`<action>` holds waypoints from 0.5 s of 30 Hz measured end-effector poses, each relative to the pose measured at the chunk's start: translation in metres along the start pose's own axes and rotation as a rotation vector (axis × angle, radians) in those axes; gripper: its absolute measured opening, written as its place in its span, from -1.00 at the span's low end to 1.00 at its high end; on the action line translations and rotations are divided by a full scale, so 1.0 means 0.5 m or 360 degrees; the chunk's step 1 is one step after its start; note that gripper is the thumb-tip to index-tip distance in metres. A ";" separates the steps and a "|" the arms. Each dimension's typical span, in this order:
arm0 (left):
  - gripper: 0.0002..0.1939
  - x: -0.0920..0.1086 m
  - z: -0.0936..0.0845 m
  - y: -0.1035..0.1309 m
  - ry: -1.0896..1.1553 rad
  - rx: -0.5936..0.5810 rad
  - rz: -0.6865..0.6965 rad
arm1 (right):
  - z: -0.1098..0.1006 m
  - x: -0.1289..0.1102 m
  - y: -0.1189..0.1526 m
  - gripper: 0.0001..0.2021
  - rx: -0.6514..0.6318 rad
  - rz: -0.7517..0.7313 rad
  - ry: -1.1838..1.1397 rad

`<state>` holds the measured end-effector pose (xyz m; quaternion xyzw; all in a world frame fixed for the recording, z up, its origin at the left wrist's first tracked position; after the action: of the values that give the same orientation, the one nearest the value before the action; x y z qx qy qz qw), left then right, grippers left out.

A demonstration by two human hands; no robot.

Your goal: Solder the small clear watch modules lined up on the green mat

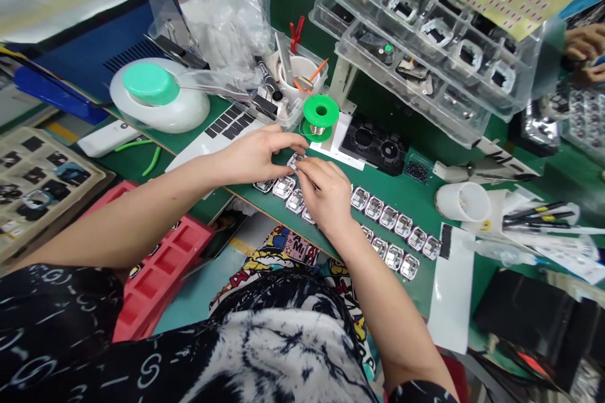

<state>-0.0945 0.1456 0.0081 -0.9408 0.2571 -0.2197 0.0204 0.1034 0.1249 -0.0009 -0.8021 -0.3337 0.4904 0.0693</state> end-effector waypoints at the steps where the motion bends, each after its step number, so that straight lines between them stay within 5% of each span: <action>1: -0.53 0.000 0.000 -0.001 0.0003 0.0001 -0.0005 | 0.001 0.001 0.000 -0.81 -0.0001 -0.0003 0.0001; 15: -0.49 -0.010 0.008 -0.011 -0.0103 -0.0022 0.0045 | 0.014 0.011 0.017 -0.74 -0.0075 -0.0216 0.0299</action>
<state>-0.0942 0.1525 0.0030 -0.9439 0.2710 -0.1870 0.0254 0.1032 0.1201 -0.0125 -0.8215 -0.3907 0.3992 0.1146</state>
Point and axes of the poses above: each hand's wrist, its own y-axis away from the middle knuckle, its own z-axis out of the palm, x = y × z, the point moved 2 cm from there along -y, towards the middle knuckle, and after that the axes turned 14 degrees about -y, right-handed, at the moved point
